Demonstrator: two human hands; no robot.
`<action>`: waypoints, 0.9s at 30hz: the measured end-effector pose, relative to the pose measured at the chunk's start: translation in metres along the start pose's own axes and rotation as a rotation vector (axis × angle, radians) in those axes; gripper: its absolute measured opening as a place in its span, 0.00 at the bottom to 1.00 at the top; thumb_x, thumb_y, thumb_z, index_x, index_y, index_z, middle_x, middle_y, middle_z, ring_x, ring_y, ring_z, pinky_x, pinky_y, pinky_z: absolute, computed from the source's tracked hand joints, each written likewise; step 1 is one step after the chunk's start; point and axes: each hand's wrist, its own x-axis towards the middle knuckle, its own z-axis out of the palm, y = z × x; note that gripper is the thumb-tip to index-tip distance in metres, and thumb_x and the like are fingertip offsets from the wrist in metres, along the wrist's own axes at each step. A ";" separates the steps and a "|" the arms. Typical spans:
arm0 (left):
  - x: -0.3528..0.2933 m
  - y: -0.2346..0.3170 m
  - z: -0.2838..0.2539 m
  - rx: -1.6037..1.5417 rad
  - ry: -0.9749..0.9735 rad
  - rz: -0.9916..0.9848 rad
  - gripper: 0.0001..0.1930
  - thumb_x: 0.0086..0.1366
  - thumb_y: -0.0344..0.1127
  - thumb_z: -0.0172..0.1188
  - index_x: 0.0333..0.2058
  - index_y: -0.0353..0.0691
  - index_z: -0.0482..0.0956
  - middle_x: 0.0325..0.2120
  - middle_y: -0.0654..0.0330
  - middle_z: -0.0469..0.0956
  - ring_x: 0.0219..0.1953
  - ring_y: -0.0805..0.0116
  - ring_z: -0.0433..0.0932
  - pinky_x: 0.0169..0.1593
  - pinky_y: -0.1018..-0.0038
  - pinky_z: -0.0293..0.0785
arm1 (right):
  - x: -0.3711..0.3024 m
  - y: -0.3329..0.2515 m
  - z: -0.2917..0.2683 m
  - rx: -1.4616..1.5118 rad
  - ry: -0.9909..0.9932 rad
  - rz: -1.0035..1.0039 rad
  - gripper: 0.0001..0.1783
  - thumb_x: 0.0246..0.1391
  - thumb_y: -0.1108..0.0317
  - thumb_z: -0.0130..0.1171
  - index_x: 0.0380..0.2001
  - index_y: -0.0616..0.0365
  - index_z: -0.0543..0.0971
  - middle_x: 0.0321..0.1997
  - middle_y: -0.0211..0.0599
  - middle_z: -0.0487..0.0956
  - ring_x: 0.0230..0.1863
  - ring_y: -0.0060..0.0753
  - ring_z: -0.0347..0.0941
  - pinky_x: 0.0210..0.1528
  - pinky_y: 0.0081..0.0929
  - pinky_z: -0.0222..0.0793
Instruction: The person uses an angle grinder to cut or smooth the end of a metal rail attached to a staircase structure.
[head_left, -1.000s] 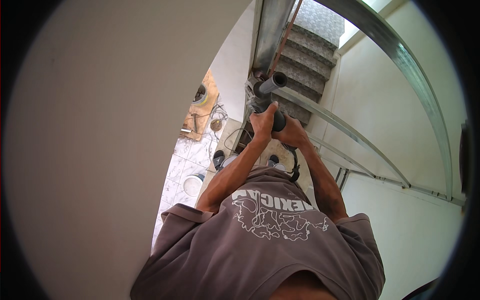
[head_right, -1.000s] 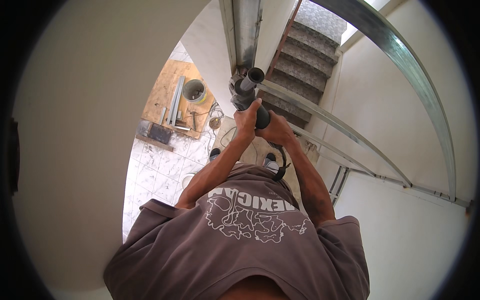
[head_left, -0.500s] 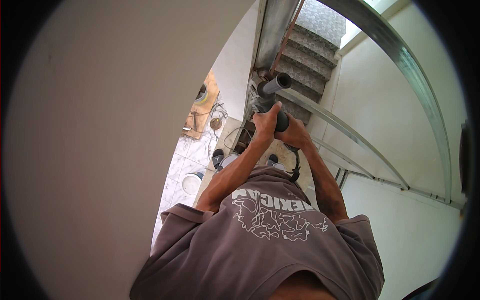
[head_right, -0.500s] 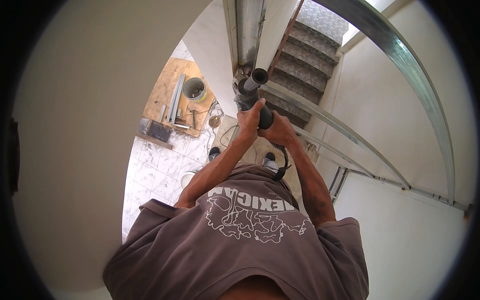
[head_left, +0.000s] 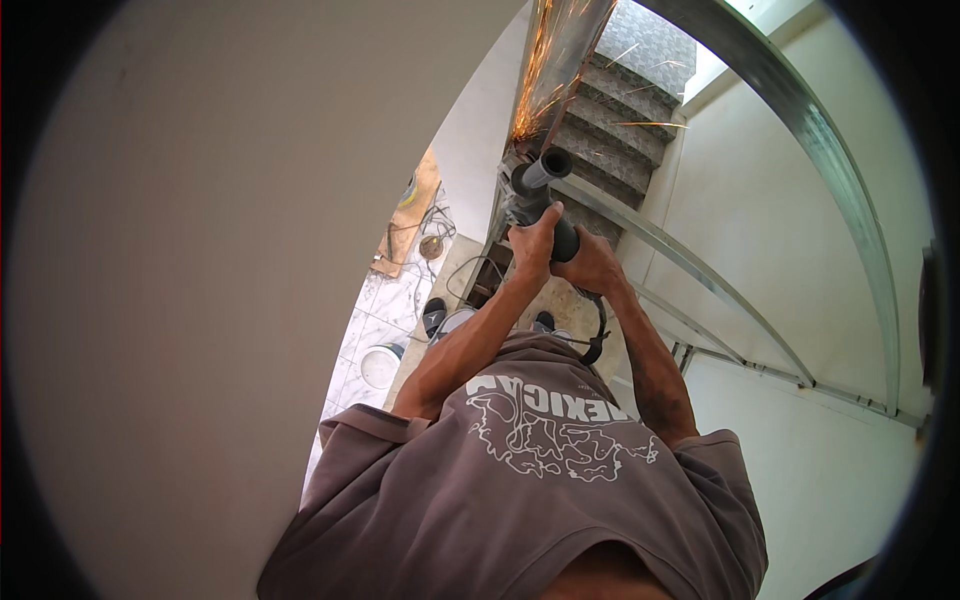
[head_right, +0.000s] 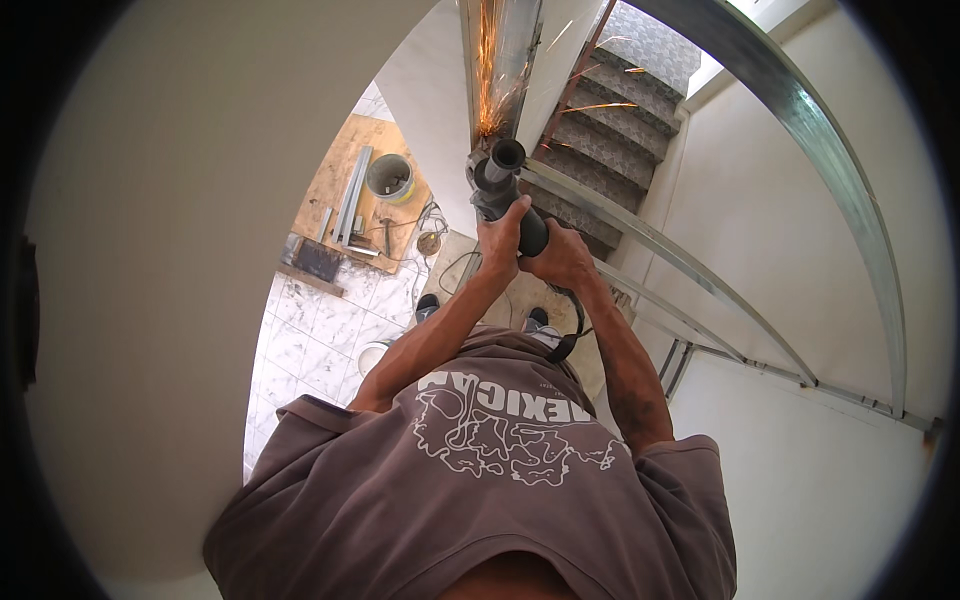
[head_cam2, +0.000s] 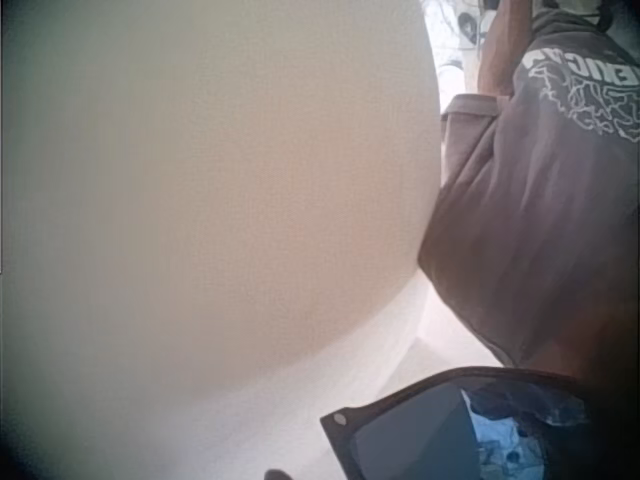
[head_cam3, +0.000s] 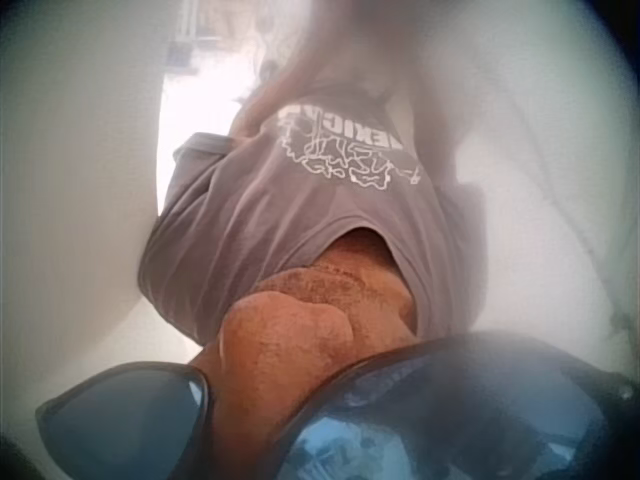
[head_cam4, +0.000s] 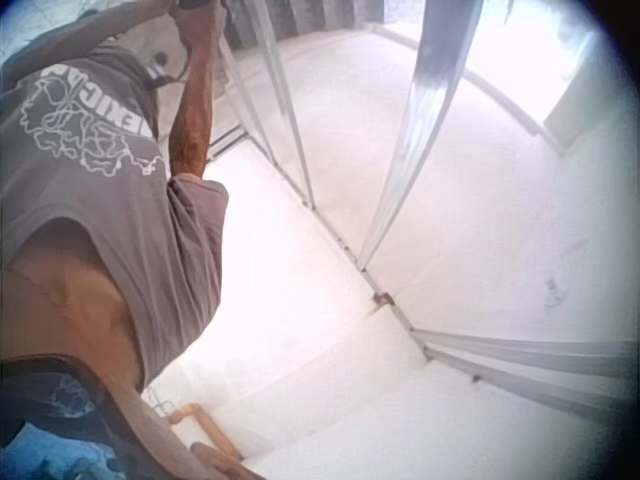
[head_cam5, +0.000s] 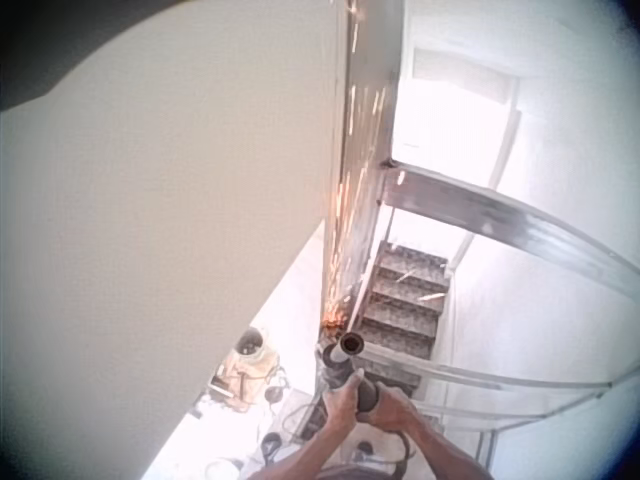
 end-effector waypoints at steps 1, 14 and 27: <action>0.000 -0.001 0.000 -0.001 0.004 0.006 0.18 0.55 0.38 0.71 0.37 0.29 0.82 0.34 0.59 0.81 0.33 0.71 0.78 0.40 0.70 0.75 | 0.000 0.001 0.000 -0.012 0.003 -0.008 0.39 0.31 0.50 0.73 0.44 0.67 0.76 0.39 0.57 0.83 0.43 0.55 0.81 0.46 0.44 0.75; 0.005 -0.012 -0.001 -0.041 -0.034 -0.036 0.17 0.54 0.38 0.73 0.38 0.34 0.80 0.34 0.62 0.80 0.33 0.70 0.78 0.40 0.71 0.75 | -0.008 -0.005 -0.003 -0.019 0.018 0.041 0.37 0.33 0.53 0.72 0.45 0.67 0.76 0.39 0.56 0.83 0.44 0.56 0.81 0.47 0.43 0.75; 0.007 -0.012 0.001 -0.042 0.023 -0.001 0.17 0.54 0.39 0.72 0.36 0.31 0.83 0.33 0.61 0.81 0.32 0.72 0.78 0.40 0.71 0.74 | -0.008 -0.015 -0.011 -0.052 0.010 0.032 0.38 0.32 0.52 0.72 0.46 0.66 0.76 0.38 0.54 0.83 0.43 0.53 0.82 0.47 0.42 0.75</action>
